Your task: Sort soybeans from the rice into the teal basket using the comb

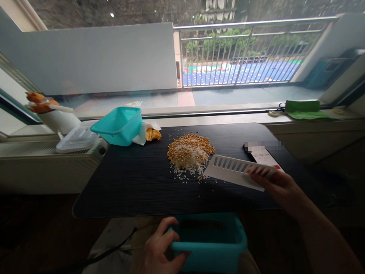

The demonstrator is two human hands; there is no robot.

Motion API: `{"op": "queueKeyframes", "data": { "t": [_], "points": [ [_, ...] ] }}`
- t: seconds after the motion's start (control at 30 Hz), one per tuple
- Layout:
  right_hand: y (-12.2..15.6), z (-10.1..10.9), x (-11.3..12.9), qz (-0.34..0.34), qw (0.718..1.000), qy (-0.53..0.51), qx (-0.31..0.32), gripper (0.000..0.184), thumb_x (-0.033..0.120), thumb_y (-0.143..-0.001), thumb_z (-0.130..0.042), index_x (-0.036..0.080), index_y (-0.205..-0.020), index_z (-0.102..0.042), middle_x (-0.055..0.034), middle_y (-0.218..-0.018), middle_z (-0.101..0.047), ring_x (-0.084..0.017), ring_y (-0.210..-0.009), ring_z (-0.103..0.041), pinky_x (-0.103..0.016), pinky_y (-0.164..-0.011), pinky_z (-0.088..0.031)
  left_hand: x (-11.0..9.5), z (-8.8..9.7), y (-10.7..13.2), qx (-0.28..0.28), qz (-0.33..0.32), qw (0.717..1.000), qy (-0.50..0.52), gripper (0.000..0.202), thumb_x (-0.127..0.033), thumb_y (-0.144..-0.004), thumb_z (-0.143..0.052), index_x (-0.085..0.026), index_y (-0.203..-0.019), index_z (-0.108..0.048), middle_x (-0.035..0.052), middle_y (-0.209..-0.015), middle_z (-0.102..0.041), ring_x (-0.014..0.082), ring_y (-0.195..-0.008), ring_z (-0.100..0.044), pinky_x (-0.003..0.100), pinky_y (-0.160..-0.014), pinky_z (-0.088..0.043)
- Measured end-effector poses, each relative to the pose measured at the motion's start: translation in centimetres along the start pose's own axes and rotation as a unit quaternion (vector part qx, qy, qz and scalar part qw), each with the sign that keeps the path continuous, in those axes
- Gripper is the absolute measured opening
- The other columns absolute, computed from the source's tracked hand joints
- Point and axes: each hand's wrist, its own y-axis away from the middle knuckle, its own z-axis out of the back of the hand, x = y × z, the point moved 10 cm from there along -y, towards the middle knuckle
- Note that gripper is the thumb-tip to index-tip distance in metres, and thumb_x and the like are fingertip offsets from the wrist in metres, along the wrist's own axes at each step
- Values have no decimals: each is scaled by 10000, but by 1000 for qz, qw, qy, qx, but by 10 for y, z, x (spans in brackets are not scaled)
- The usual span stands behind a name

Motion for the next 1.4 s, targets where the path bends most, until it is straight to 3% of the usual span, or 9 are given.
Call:
{"op": "queueKeyframes", "data": {
  "t": [0.5,0.9,1.17,1.4],
  "points": [
    [8,-5,4,-18,1000,-9,7,372,547,-680,-769,225,-866,-766,-51,-870,-795,-308,-874,-734,-413,-814,-592,1,0,1,2,-5,1000,5,133,-109,-677,-655,-215,-673,-576,42,-1125,-653,172,-837,-712,224,-731,-540],
    [23,-33,20,37,993,17,111,288,478,-780,-708,213,-883,-752,-65,-887,-764,-257,-822,-695,-333,-739,-576,0,1,0,-4,3,1000,15,143,-108,-672,-659,-217,-663,-566,28,-1126,-654,164,-835,-708,211,-733,-531],
    [46,-52,11,-13,977,-3,211,240,416,-852,-653,223,-971,-733,-51,-936,-757,-230,-822,-694,-304,-731,-568,2,1,2,4,7,1000,28,167,-116,-693,-687,-213,-666,-554,38,-1123,-638,164,-868,-695,215,-759,-513],
    [15,-18,21,33,999,-1,23,209,449,-796,-707,266,-891,-741,-7,-890,-754,-220,-870,-683,-278,-808,-538,9,-2,2,7,19,1000,11,136,-118,-682,-674,-214,-680,-577,43,-1159,-633,179,-867,-706,227,-743,-527]
  ]
}}
